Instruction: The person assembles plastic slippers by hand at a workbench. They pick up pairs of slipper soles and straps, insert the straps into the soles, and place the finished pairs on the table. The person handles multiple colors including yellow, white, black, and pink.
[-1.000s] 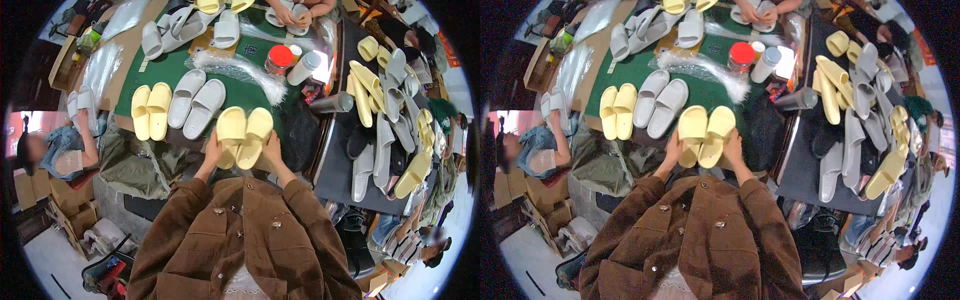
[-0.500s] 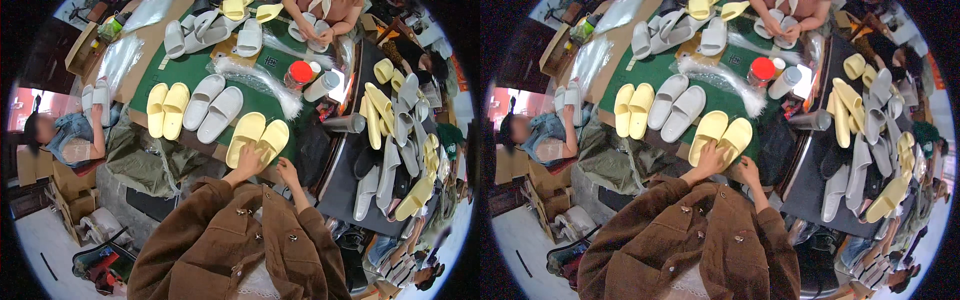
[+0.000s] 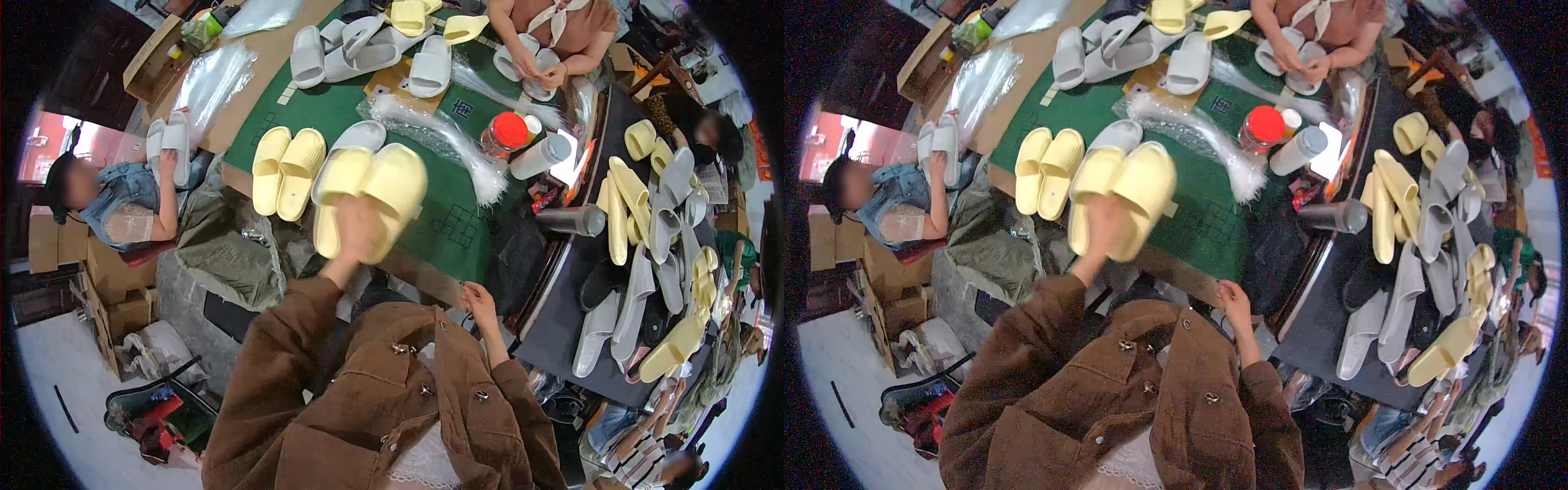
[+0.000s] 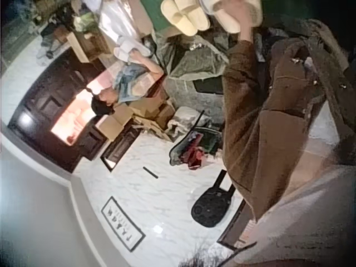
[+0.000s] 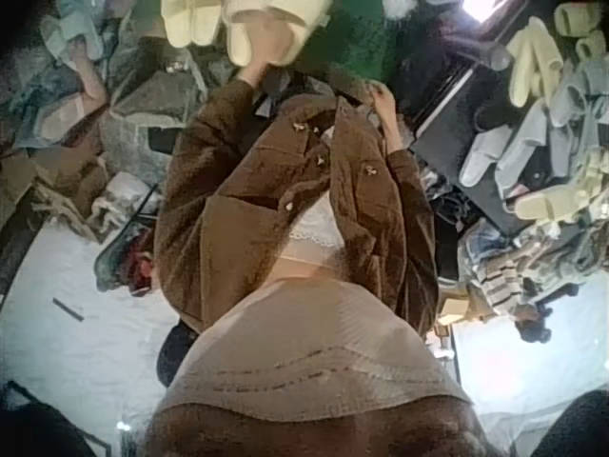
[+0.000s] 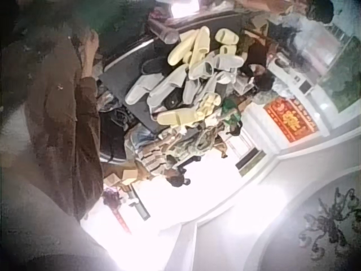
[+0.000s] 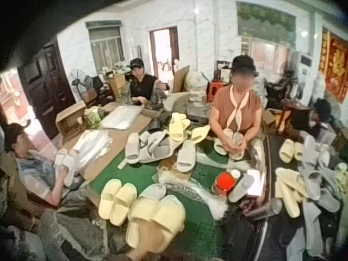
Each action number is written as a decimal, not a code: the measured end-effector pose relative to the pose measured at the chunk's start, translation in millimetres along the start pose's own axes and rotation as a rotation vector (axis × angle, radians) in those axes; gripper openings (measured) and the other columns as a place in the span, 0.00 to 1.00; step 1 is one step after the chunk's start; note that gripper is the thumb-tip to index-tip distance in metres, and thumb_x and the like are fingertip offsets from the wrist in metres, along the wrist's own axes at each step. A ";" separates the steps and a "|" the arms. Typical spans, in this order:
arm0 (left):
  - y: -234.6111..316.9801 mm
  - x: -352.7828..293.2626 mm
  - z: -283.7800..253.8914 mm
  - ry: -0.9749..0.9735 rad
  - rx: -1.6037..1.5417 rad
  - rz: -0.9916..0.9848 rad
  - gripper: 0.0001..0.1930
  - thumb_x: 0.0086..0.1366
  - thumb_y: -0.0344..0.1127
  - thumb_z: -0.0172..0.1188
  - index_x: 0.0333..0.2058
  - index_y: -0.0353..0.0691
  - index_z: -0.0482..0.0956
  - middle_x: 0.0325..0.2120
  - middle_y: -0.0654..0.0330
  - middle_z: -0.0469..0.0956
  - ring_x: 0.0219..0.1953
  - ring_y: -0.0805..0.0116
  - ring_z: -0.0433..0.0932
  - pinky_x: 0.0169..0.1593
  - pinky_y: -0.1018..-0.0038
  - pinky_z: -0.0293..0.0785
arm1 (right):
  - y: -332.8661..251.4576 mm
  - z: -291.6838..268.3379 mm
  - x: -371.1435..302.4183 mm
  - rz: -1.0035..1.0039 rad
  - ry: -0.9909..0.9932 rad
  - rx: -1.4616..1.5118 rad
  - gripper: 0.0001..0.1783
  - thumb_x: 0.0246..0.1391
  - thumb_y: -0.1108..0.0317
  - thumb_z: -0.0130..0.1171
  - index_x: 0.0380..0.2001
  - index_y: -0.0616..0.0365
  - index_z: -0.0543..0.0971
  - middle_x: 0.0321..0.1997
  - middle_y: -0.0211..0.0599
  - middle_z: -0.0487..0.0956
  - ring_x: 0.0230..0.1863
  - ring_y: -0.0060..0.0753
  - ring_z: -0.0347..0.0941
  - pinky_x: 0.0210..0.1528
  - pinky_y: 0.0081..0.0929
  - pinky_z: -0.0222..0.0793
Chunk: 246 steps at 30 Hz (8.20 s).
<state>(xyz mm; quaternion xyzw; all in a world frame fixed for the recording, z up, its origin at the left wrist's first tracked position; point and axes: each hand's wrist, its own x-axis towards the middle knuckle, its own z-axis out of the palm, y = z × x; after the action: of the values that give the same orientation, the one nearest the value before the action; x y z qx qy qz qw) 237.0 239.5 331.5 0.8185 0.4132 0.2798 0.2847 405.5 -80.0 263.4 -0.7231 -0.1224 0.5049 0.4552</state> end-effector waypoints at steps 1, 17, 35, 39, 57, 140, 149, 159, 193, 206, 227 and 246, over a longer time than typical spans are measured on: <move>-40.2 17.4 -4.2 0.078 0.138 -0.158 0.09 0.51 0.35 0.54 0.25 0.35 0.77 0.22 0.47 0.71 0.31 0.47 0.69 0.36 0.54 0.64 | 0.1 2.0 -0.6 0.006 0.000 0.026 0.19 0.60 0.65 0.49 0.52 0.64 0.69 0.49 0.40 0.74 0.44 0.27 0.73 0.46 0.22 0.69; -27.1 18.3 3.9 0.143 0.354 0.059 0.32 0.55 0.33 0.57 0.60 0.51 0.61 0.63 0.41 0.43 0.65 0.39 0.43 0.61 0.40 0.40 | -17.7 -19.0 -40.9 -0.175 0.250 0.224 0.15 0.61 0.68 0.49 0.48 0.62 0.72 0.41 0.33 0.76 0.41 0.23 0.73 0.43 0.21 0.69; -99.8 87.2 -14.3 -0.590 0.843 0.383 0.22 0.57 0.22 0.48 0.51 0.45 0.72 0.66 0.66 0.48 0.64 0.52 0.52 0.61 0.47 0.52 | -33.1 -301.5 -201.5 -0.531 1.459 0.218 0.11 0.58 0.75 0.46 0.41 0.62 0.77 0.36 0.31 0.78 0.35 0.21 0.72 0.37 0.19 0.68; -91.9 98.0 -16.6 -0.474 0.730 0.407 0.20 0.57 0.25 0.51 0.50 0.39 0.71 0.64 0.57 0.52 0.64 0.51 0.54 0.59 0.50 0.56 | -67.8 -383.2 -216.3 -0.621 1.498 0.192 0.17 0.58 0.71 0.49 0.50 0.60 0.73 0.44 0.35 0.75 0.45 0.27 0.72 0.47 0.18 0.67; 83.4 -56.1 52.1 -0.872 -0.272 0.137 0.16 0.62 0.29 0.52 0.49 0.38 0.74 0.54 0.54 0.68 0.56 0.54 0.68 0.54 0.66 0.67 | -216.4 -260.5 -247.5 -0.946 1.430 0.158 0.23 0.58 0.72 0.47 0.58 0.63 0.64 0.56 0.43 0.69 0.53 0.33 0.68 0.56 0.30 0.64; -223.3 76.1 -17.8 -0.053 0.553 0.118 0.07 0.57 0.32 0.50 0.26 0.36 0.73 0.33 0.50 0.72 0.38 0.54 0.69 0.46 0.59 0.63 | -13.8 10.6 -27.2 0.051 -0.026 0.627 0.23 0.61 0.60 0.50 0.56 0.59 0.67 0.56 0.38 0.70 0.56 0.33 0.67 0.59 0.31 0.63; -218.0 152.4 -47.5 -0.303 0.019 -0.188 0.15 0.62 0.33 0.45 0.41 0.24 0.70 0.38 0.48 0.71 0.42 0.54 0.69 0.49 0.65 0.63 | -16.8 -25.8 -67.7 -0.135 0.358 0.722 0.21 0.58 0.60 0.55 0.52 0.57 0.72 0.47 0.33 0.76 0.45 0.25 0.73 0.47 0.22 0.69; -188.6 120.9 -56.4 -0.113 0.509 -0.128 0.17 0.61 0.34 0.50 0.46 0.34 0.75 0.54 0.45 0.64 0.53 0.44 0.64 0.54 0.61 0.62 | -39.3 -190.5 -145.6 -0.373 0.973 0.450 0.16 0.60 0.69 0.47 0.48 0.64 0.73 0.46 0.36 0.76 0.47 0.27 0.72 0.52 0.23 0.66; 36.8 -115.2 71.4 -0.598 -0.116 -0.137 0.16 0.66 0.35 0.48 0.51 0.38 0.73 0.58 0.54 0.58 0.55 0.55 0.67 0.54 0.63 0.70 | -172.2 -376.5 -139.4 -0.136 1.090 -1.513 0.14 0.44 0.78 0.50 0.36 0.55 0.76 0.38 0.37 0.76 0.44 0.43 0.71 0.42 0.40 0.67; 145.7 -59.1 54.6 -1.042 -0.578 -0.128 0.21 0.69 0.43 0.46 0.56 0.38 0.67 0.54 0.52 0.67 0.53 0.57 0.70 0.54 0.66 0.67 | -180.0 -99.5 -121.9 -0.754 0.719 -0.776 0.26 0.36 0.83 0.49 0.45 0.64 0.71 0.44 0.47 0.72 0.46 0.50 0.66 0.48 0.38 0.62; 42.2 -67.6 43.3 -0.470 -0.638 -0.353 0.54 0.52 0.28 0.63 0.65 0.37 0.27 0.62 0.44 0.46 0.61 0.57 0.55 0.60 0.66 0.57 | -50.7 51.7 50.7 -0.513 0.422 -0.407 0.30 0.46 0.78 0.53 0.56 0.59 0.65 0.51 0.54 0.65 0.51 0.55 0.65 0.54 0.37 0.63; -34.6 -12.9 42.7 -0.406 -0.273 -0.389 0.31 0.62 0.25 0.49 0.62 0.32 0.50 0.57 0.41 0.62 0.58 0.47 0.63 0.59 0.66 0.59 | -61.5 31.1 118.6 -0.063 0.416 -0.652 0.33 0.51 0.63 0.51 0.61 0.45 0.55 0.50 0.57 0.68 0.46 0.63 0.70 0.45 0.52 0.68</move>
<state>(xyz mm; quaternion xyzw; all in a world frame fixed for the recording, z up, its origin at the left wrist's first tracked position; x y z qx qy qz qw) 242.3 235.8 275.4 0.7176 0.4553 0.1040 0.5167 451.3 46.2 235.8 -0.9127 -0.2039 0.2677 0.2317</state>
